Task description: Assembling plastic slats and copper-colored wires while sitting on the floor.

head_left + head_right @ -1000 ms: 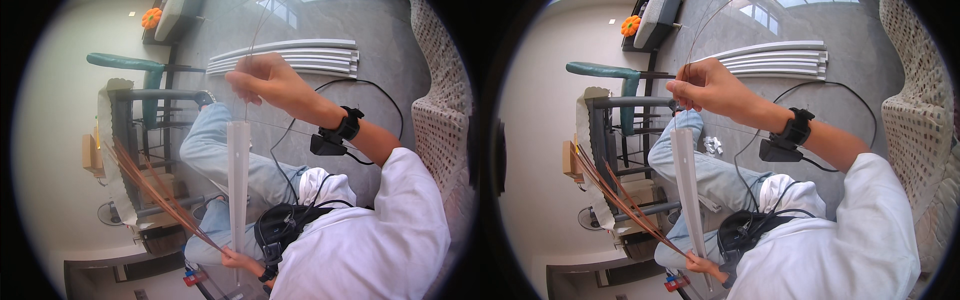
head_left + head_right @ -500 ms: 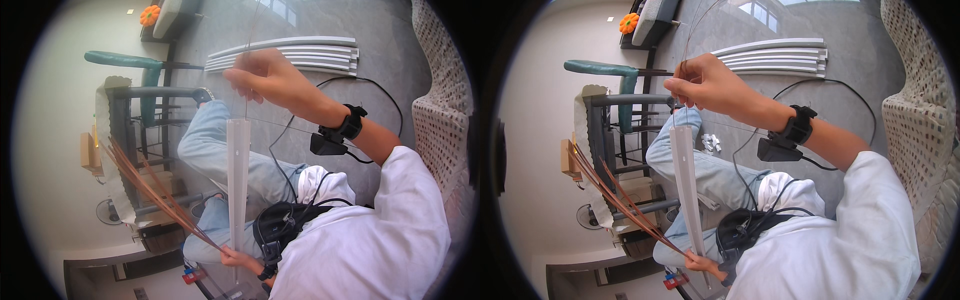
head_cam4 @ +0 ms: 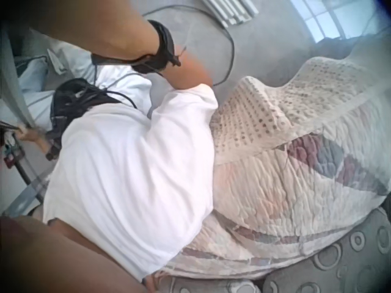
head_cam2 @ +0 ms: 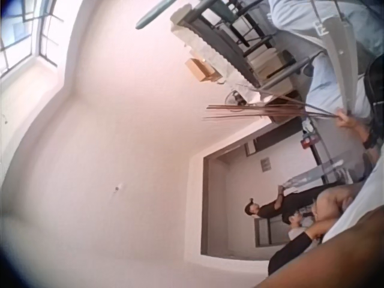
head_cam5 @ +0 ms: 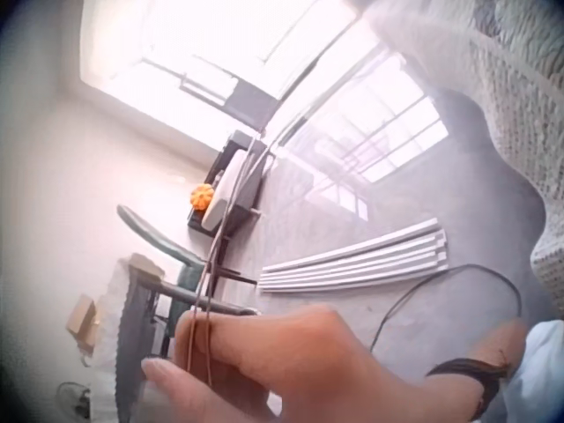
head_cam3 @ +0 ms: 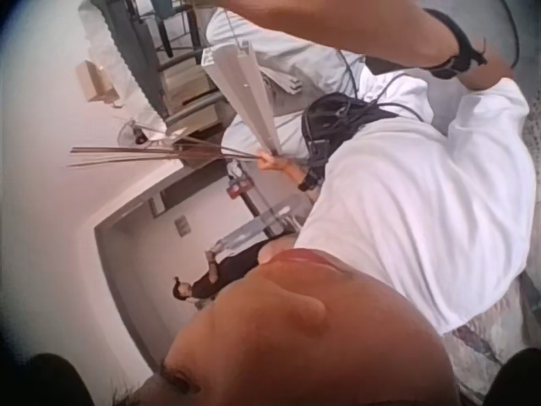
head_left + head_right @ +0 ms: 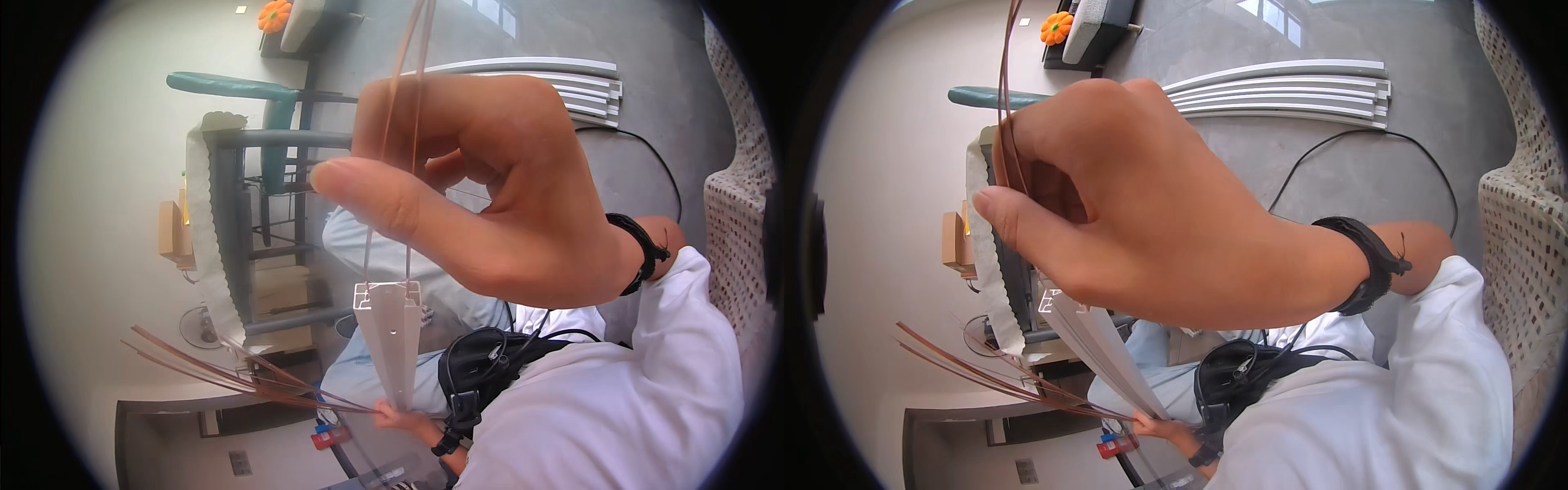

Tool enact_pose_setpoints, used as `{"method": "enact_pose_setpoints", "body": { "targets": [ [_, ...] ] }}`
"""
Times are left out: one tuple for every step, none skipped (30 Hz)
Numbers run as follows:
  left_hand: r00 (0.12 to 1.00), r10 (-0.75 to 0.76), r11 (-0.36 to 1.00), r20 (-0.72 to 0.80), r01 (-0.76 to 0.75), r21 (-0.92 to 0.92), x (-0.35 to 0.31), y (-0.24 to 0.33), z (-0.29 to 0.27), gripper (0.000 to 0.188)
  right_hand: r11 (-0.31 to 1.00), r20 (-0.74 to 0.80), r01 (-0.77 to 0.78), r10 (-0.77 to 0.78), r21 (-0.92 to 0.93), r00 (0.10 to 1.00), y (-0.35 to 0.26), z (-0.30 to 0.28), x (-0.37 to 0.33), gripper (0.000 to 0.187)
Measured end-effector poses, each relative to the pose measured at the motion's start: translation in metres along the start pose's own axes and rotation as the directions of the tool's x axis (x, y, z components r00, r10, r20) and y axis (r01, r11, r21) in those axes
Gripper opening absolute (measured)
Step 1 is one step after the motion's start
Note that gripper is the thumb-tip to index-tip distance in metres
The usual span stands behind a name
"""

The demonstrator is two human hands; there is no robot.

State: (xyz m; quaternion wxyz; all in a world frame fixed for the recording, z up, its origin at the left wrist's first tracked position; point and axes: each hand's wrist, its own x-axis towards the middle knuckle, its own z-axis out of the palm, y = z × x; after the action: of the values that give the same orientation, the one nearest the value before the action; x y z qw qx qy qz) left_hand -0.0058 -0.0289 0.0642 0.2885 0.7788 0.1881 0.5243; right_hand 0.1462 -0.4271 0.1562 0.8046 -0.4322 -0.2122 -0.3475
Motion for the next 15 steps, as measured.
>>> {"method": "enact_pose_setpoints", "body": {
  "targets": [
    [1.0,0.002,1.0,0.007,-0.002,-0.026,0.0019,-0.0004,-0.0001,0.026,1.0,-0.003,-0.01,0.01,0.024,1.0,-0.0015,0.001,0.0004,0.02],
    [1.0,0.006,1.0,0.004,-0.006,-0.027,0.0025,-0.001,-0.0003,0.026,1.0,-0.004,-0.011,0.012,0.02,1.0,-0.0024,0.0016,0.0004,0.02],
    [1.0,-0.003,0.999,-0.001,0.003,-0.038,0.0031,-0.0015,0.0,0.025,0.999,0.001,-0.033,0.033,0.022,0.999,-0.0026,0.0017,0.0006,0.02],
    [1.0,-0.013,0.999,-0.006,0.013,-0.05,0.003,-0.002,0.0004,0.025,0.998,0.002,-0.053,0.053,0.028,0.999,-0.0023,0.0015,0.0005,0.02],
    [1.0,-0.012,0.999,-0.005,0.012,-0.05,0.0024,-0.0022,0.0006,0.025,0.998,0.005,-0.055,0.055,0.022,0.998,-0.0017,0.0012,0.0004,0.02],
    [1.0,-0.011,0.999,-0.015,0.011,-0.048,0.0018,-0.0024,0.0011,0.025,0.997,0.005,-0.07,0.07,0.033,0.998,-0.001,0.0006,0.0002,0.019],
    [1.0,-0.011,0.999,-0.026,0.01,-0.045,0.0011,-0.0025,0.0016,0.025,0.996,0.001,-0.069,0.069,0.058,0.998,0.0,0.0003,0.0002,0.019],
    [1.0,-0.011,0.999,-0.025,0.01,-0.044,0.0009,-0.0024,0.0015,0.025,0.995,0.005,-0.087,0.087,0.043,0.996,0.0007,-0.0001,0.0,0.019],
    [1.0,-0.011,0.999,-0.013,0.01,-0.046,0.0009,-0.0024,0.0014,0.025,0.997,-0.005,-0.059,0.059,0.04,0.998,0.0017,-0.0002,0.0002,0.018],
    [1.0,-0.01,0.999,-0.001,0.01,-0.048,0.0012,-0.0025,0.0013,0.025,0.998,-0.017,-0.037,0.038,0.055,0.999,0.0021,-0.0003,0.0001,0.018],
    [1.0,-0.01,0.999,-0.002,0.01,-0.047,0.0017,-0.0028,0.0011,0.025,0.999,-0.014,-0.031,0.032,0.037,0.999,0.0026,-0.0004,0.0,0.018],
    [1.0,-0.009,0.999,0.003,0.009,-0.053,0.0021,-0.0034,0.001,0.025,0.997,-0.009,-0.053,0.053,0.06,0.999,0.0026,-0.0004,-0.0002,0.018],
    [1.0,-0.007,0.998,0.007,0.007,-0.06,0.0024,-0.004,0.0008,0.025,0.995,-0.007,-0.064,0.065,0.071,0.998,0.0026,-0.0006,-0.0004,0.018],
    [1.0,-0.007,0.998,0.007,0.008,-0.059,0.0025,-0.0046,0.0006,0.025,0.994,-0.004,-0.075,0.076,0.082,0.997,0.0028,-0.0007,-0.0005,0.018],
    [1.0,-0.007,0.999,-0.002,0.007,-0.054,0.0024,-0.0051,0.0005,0.025,0.991,0.004,-0.101,0.101,0.087,0.995,0.0025,-0.0012,-0.0011,0.018]
  ]
}}
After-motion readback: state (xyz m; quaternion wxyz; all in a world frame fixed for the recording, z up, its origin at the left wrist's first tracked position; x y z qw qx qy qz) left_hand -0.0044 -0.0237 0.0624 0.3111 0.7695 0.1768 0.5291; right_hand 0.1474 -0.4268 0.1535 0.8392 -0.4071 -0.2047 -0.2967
